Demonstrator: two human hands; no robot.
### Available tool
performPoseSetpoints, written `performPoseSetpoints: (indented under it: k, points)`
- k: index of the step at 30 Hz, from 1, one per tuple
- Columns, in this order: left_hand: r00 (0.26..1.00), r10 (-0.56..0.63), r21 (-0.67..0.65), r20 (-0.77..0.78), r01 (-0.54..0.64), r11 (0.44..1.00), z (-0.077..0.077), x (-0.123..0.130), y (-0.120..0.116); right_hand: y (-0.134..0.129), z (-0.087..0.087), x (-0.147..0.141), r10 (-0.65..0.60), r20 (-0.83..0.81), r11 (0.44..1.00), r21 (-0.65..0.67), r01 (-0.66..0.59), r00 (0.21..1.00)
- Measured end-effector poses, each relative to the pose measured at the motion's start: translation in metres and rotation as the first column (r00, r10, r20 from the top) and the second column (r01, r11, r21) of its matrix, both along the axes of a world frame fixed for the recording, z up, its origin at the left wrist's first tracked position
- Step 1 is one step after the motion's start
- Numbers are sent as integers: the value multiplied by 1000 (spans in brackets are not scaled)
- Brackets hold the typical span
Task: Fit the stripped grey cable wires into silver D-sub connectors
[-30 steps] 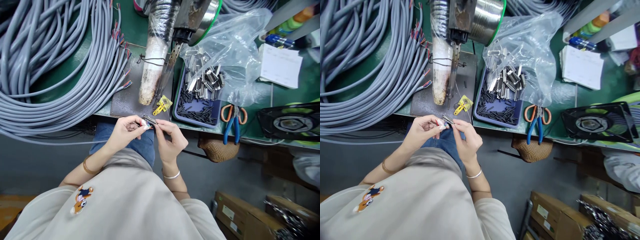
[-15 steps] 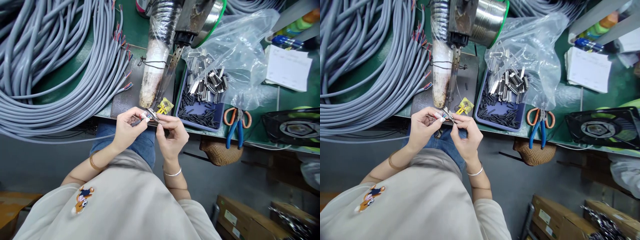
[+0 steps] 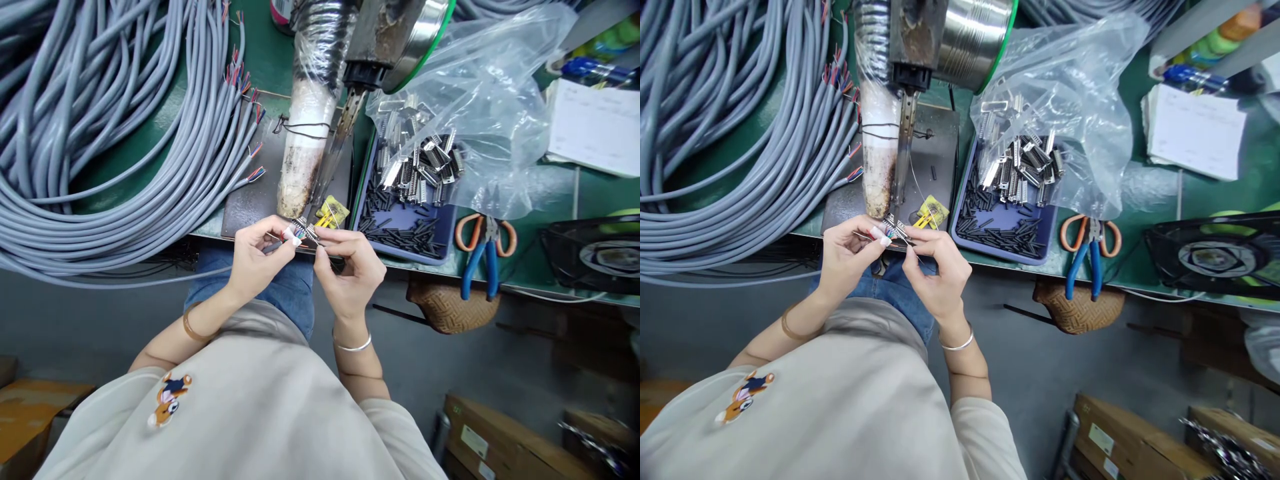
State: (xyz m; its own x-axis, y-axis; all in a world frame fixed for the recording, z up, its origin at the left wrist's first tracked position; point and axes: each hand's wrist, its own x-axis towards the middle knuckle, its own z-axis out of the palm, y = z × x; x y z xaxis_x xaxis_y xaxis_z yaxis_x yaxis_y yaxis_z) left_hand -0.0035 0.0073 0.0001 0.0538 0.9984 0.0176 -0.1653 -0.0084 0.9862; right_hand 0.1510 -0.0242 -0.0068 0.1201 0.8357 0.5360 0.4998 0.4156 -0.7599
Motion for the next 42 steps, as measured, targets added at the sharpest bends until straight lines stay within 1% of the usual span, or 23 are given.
performPoseSetpoints:
  k: [3,7,12,20,26,29,31,33,35,39,42]
  points:
    - [999,29,9,-27,-28,1000,2,3,0,1,1,0,7,12,1000,21,-8,1000]
    - [991,87,30,-103,-84,996,2,7,0,3,1,1,12,35,999,33,-13,999]
    - [979,139,103,-147,-125,987,4,10,0,7,2,2,12,46,999,43,-14,999]
    - [977,144,125,-158,-125,984,6,9,-1,8,7,3,-6,123,997,82,-4,992]
    - [990,68,52,-120,-62,997,1,5,-1,4,6,4,6,239,992,119,-35,971]
    - [997,34,47,-66,-31,998,-1,2,-2,3,4,4,12,161,995,93,-27,987]
    - [1000,4,54,-21,-3,999,-1,1,-2,3,4,4,34,66,999,34,-36,997]
    - [1000,-9,75,15,8,997,-1,0,-4,3,4,4,50,9,999,-10,-50,999]
    - [1000,17,103,13,-18,995,-2,1,-5,3,5,4,51,23,999,0,-51,998]
    - [990,110,157,-84,-96,983,-1,4,-7,3,5,0,7,134,996,85,-18,991]
    - [980,137,190,-147,-108,976,0,6,-5,4,4,-2,-10,178,993,115,-11,984]
